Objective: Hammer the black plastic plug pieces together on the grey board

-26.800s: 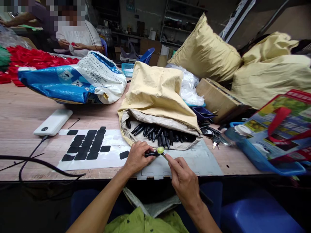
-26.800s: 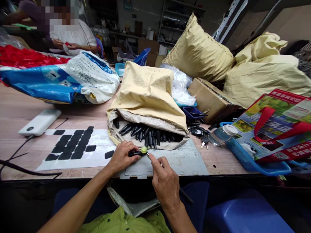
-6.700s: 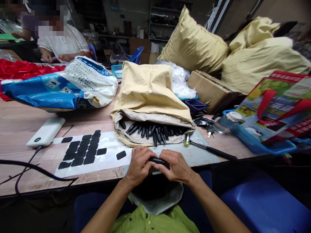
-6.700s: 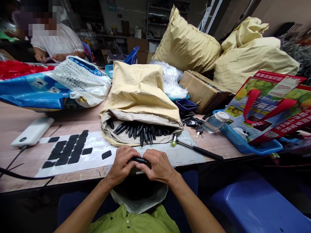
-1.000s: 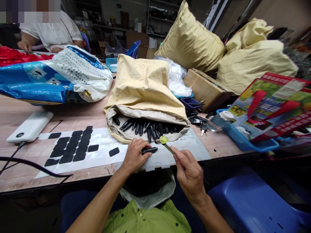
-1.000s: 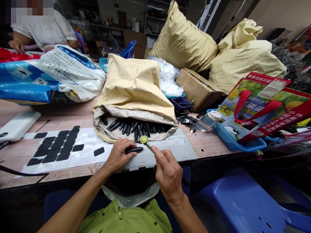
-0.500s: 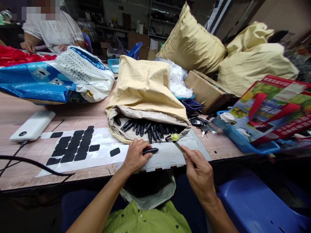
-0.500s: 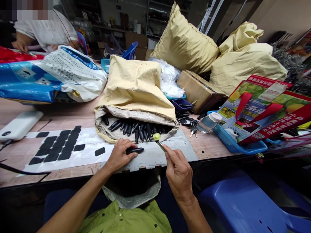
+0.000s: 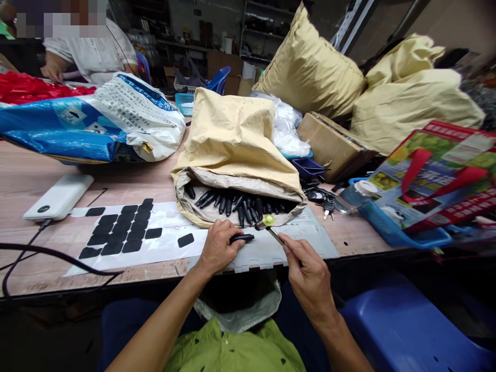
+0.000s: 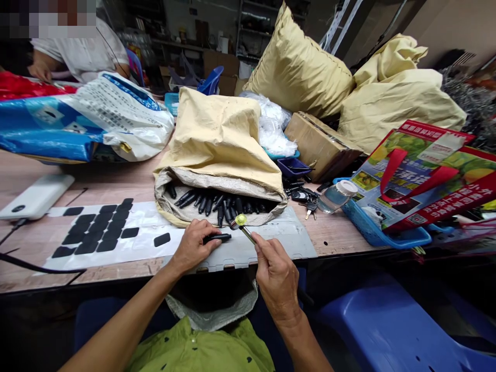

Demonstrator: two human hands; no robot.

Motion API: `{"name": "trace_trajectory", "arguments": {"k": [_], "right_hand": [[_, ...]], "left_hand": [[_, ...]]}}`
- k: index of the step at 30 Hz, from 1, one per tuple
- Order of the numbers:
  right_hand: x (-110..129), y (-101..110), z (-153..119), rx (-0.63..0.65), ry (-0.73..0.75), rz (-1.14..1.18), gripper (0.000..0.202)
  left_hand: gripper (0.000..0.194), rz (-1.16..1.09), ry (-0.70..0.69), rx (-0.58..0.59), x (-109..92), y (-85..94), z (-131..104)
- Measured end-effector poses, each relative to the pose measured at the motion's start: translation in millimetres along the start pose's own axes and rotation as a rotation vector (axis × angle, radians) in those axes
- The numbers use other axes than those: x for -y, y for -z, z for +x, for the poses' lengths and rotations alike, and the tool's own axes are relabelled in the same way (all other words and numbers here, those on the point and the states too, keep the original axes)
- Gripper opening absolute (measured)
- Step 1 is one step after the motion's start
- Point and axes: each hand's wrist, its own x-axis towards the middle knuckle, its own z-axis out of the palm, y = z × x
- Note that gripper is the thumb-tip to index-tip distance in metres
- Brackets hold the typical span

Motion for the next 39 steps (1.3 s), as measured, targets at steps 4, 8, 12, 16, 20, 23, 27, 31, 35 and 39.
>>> {"name": "trace_trajectory", "arguments": {"k": [4,8,12,16,20,23,27,31,35,39], "right_hand": [[7.6,2.7,7.0,-0.020,0.018,0.016,0.033],[16.9,5.2,12.8,-0.058,0.043,0.038,0.032],[16.3,2.5,7.0,-0.073,0.066,0.021,0.035],[4.8,-6.5,-10.5,0.001,0.094,-0.048,0.040],[-1.8,-7.4,-17.4,0.067,0.081,-0.091,0.039],[-7.2,2.3,-10.2,-0.022,0.043,-0.084,0.035],[-38.5,21.4,2.6,-0.134,0.048,-0.180,0.030],[-93.1,37.6,14.1,-0.030,0.168,-0.224,0.026],[-137.9,41.4,33.2,0.146,0.347,-0.187,0.023],[-158.8,30.4,57.3,0.167,0.390,-0.177,0.022]], "left_hand": [[0.016,-0.004,0.004,0.001,-1.7,1.2,0.0],[0.019,-0.013,0.018,0.022,-2.9,2.8,0.1],[0.021,-0.014,0.031,0.040,-3.2,3.3,0.2],[0.021,-0.010,0.038,0.042,-3.5,3.0,0.5],[0.021,-0.006,0.042,0.058,-4.5,4.0,0.5],[0.022,-0.003,0.044,0.064,-5.8,5.0,-0.3],[0.022,-0.004,0.033,0.060,-5.3,4.5,0.0],[0.017,-0.012,-0.005,0.069,-5.1,6.4,1.2],[0.009,-0.171,-0.162,0.099,-18.6,17.3,-17.1],[0.015,-0.350,-0.233,0.376,-33.0,18.1,-62.2]]}}
